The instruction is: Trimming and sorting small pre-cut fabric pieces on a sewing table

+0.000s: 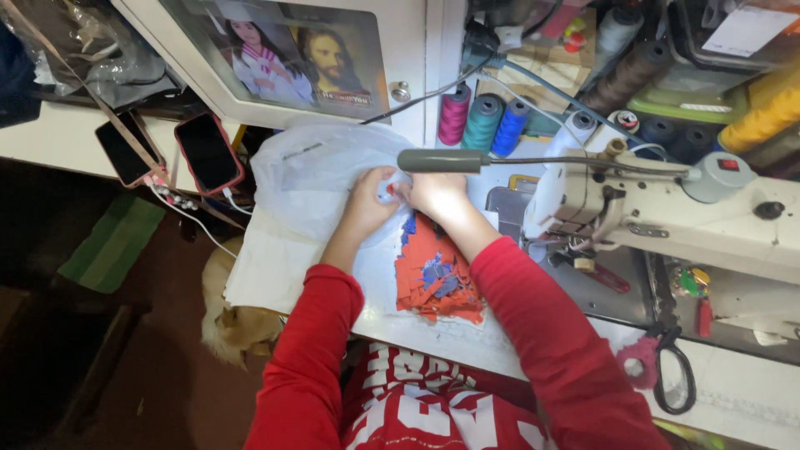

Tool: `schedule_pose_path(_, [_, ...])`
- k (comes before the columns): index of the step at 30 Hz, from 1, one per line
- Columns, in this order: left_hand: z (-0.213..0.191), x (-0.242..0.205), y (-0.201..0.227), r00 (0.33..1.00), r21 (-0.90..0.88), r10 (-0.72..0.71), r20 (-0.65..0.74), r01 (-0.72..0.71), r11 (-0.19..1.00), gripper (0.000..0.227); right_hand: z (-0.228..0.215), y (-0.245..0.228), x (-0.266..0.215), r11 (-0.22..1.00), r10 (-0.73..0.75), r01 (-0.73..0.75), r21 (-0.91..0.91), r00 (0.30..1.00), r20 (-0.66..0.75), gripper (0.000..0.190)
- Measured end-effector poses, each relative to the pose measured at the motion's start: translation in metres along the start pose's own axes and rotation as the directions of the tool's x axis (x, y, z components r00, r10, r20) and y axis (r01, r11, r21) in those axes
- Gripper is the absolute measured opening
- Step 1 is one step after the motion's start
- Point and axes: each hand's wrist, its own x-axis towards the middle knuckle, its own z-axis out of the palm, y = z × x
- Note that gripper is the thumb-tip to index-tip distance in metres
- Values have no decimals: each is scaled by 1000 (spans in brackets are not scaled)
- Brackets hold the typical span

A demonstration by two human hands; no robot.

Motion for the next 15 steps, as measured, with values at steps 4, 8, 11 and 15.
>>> schedule_pose_path(4, [-14,-1,23,998,50,7,64,-10,999,95,126,60,85,987,-147,130,-89,964,-220,27])
schedule_pose_path(8, [-38,10,53,951,187,-223,213,184,965,113,114,74,83,840,1,100,533,983,-185,21])
schedule_pose_path(11, [-53,17,76,894,243,-354,275,292,925,122,74,62,51,444,120,136,885,970,-210,17])
schedule_pose_path(15, [-49,17,67,882,194,-369,293,323,926,114,112,94,72,835,48,86,544,973,-228,23])
